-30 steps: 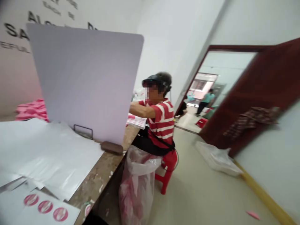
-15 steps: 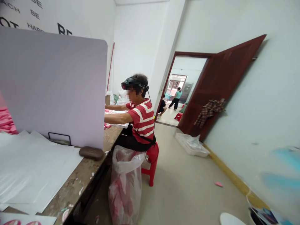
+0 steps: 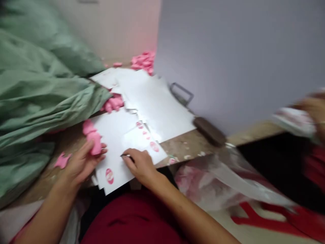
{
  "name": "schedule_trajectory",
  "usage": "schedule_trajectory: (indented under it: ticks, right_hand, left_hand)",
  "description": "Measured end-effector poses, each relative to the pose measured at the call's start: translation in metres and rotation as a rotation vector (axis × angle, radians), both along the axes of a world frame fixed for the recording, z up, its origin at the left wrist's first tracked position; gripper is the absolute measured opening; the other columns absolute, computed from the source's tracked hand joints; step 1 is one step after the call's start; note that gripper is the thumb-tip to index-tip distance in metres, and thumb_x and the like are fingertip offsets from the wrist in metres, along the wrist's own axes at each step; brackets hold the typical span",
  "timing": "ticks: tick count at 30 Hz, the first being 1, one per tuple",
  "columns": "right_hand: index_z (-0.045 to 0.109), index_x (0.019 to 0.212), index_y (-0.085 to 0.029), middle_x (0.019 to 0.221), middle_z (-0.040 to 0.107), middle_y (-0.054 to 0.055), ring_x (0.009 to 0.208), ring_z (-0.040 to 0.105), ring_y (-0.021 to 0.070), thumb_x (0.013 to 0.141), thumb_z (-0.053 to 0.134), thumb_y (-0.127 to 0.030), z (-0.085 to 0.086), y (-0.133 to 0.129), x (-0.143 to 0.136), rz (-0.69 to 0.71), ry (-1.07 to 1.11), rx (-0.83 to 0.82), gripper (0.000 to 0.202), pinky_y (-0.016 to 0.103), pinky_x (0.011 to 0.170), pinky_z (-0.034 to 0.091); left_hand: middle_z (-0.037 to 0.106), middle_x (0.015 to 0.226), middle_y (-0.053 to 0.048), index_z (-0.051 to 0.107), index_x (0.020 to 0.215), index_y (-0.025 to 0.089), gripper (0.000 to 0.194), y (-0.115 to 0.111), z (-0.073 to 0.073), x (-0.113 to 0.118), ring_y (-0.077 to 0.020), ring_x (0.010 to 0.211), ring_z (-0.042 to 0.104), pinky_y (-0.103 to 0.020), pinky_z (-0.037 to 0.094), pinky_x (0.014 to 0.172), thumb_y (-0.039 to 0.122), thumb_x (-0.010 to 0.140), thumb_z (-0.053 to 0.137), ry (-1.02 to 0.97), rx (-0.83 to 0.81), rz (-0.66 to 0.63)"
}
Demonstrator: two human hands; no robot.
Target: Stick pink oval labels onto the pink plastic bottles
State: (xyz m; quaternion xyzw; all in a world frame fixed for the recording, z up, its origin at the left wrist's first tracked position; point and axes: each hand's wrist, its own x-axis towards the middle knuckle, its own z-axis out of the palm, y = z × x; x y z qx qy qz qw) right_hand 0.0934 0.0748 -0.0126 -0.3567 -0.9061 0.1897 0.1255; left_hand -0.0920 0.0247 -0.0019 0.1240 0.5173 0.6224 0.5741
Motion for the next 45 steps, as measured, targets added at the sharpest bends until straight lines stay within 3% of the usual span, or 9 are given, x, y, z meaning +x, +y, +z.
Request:
schedule_trajectory:
  ticks: [3, 6, 11, 15, 19, 29, 37, 42, 45]
  right_hand:
    - [0.069, 0.104, -0.021, 0.098, 0.077, 0.003, 0.081, 0.069, 0.0193, 0.098, 0.049, -0.024, -0.026, 0.005, -0.003, 0.069, 0.092, -0.078, 0.02, 0.034, 0.075, 0.045]
    - [0.068, 0.102, -0.021, 0.089, 0.077, 0.004, 0.069, 0.065, 0.0187, 0.096, 0.049, -0.028, -0.033, 0.001, 0.0, 0.041, 0.119, -0.042, 0.021, 0.033, 0.069, 0.038]
    - [0.065, 0.096, -0.021, 0.077, 0.074, 0.001, 0.059, 0.057, 0.0172, 0.095, 0.049, -0.029, -0.032, -0.011, -0.011, 0.068, 0.095, -0.018, 0.018, 0.032, 0.069, 0.031]
    - [0.063, 0.095, -0.021, 0.08, 0.075, 0.001, 0.058, 0.054, 0.0162, 0.096, 0.047, -0.027, -0.034, -0.014, -0.02, 0.091, 0.06, -0.017, 0.017, 0.032, 0.069, 0.027]
    - [0.062, 0.092, -0.021, 0.079, 0.075, 0.002, 0.059, 0.054, 0.0164, 0.098, 0.042, -0.027, -0.035, -0.011, -0.024, 0.121, 0.004, 0.037, 0.021, 0.032, 0.069, 0.024]
    - [0.063, 0.089, -0.02, 0.074, 0.075, 0.0, 0.052, 0.043, 0.0159, 0.097, 0.046, -0.026, -0.033, -0.01, -0.028, 0.122, 0.022, 0.114, 0.02, 0.033, 0.068, 0.024]
    - [0.063, 0.09, -0.02, 0.074, 0.075, 0.001, 0.053, 0.048, 0.0153, 0.096, 0.047, -0.027, -0.034, -0.009, -0.034, 0.099, 0.028, 0.042, 0.019, 0.033, 0.069, 0.027]
    - [0.062, 0.092, -0.023, 0.076, 0.074, -0.002, 0.057, 0.055, 0.014, 0.093, 0.049, -0.027, -0.028, -0.002, -0.032, 0.152, 0.025, -0.16, 0.014, 0.032, 0.071, 0.032]
    - [0.062, 0.092, -0.023, 0.076, 0.074, -0.001, 0.056, 0.055, 0.0147, 0.093, 0.047, -0.027, -0.028, -0.001, -0.028, 0.126, 0.033, -0.103, 0.015, 0.032, 0.07, 0.031]
  left_hand:
    - [0.071, 0.09, -0.007, 0.058, 0.107, 0.014, 0.022, -0.014, -0.01, -0.005, -0.0158, 0.081, 0.07, -0.026, 0.055, 0.073, 0.019, 0.087, 0.065, 0.009, -0.023, 0.16]
    - [0.073, 0.096, -0.01, 0.057, 0.108, 0.014, 0.026, -0.007, -0.018, 0.005, -0.0179, 0.088, 0.071, -0.031, 0.054, 0.085, 0.014, 0.083, 0.065, -0.055, 0.007, 0.197]
    - [0.072, 0.095, -0.008, 0.054, 0.104, 0.015, 0.023, 0.006, -0.031, 0.013, -0.019, 0.093, 0.07, -0.041, 0.048, 0.1, 0.013, 0.084, 0.064, -0.091, 0.045, 0.198]
    - [0.072, 0.094, -0.006, 0.053, 0.101, 0.017, 0.021, 0.012, -0.033, 0.009, -0.019, 0.096, 0.07, -0.042, 0.048, 0.1, 0.013, 0.084, 0.064, -0.072, 0.054, 0.179]
    - [0.071, 0.095, -0.005, 0.055, 0.102, 0.018, 0.02, 0.005, -0.028, 0.01, -0.0203, 0.099, 0.069, -0.044, 0.047, 0.101, 0.018, 0.085, 0.065, -0.07, 0.043, 0.133]
    - [0.069, 0.096, -0.005, 0.054, 0.121, 0.02, 0.04, -0.004, -0.033, 0.008, -0.0219, 0.109, 0.064, -0.039, 0.046, 0.1, 0.017, 0.082, 0.067, -0.112, 0.033, 0.218]
    - [0.068, 0.092, -0.004, 0.055, 0.119, 0.019, 0.036, -0.004, -0.033, 0.011, -0.0198, 0.105, 0.066, -0.039, 0.045, 0.102, 0.015, 0.084, 0.063, -0.087, 0.03, 0.211]
    - [0.068, 0.094, -0.004, 0.054, 0.121, 0.02, 0.04, -0.003, -0.033, 0.01, -0.0215, 0.107, 0.065, -0.04, 0.046, 0.101, 0.017, 0.082, 0.066, -0.094, 0.039, 0.218]
    - [0.068, 0.093, -0.005, 0.053, 0.122, 0.02, 0.041, -0.003, -0.032, 0.009, -0.0222, 0.108, 0.065, -0.04, 0.047, 0.1, 0.017, 0.083, 0.066, -0.102, 0.038, 0.218]
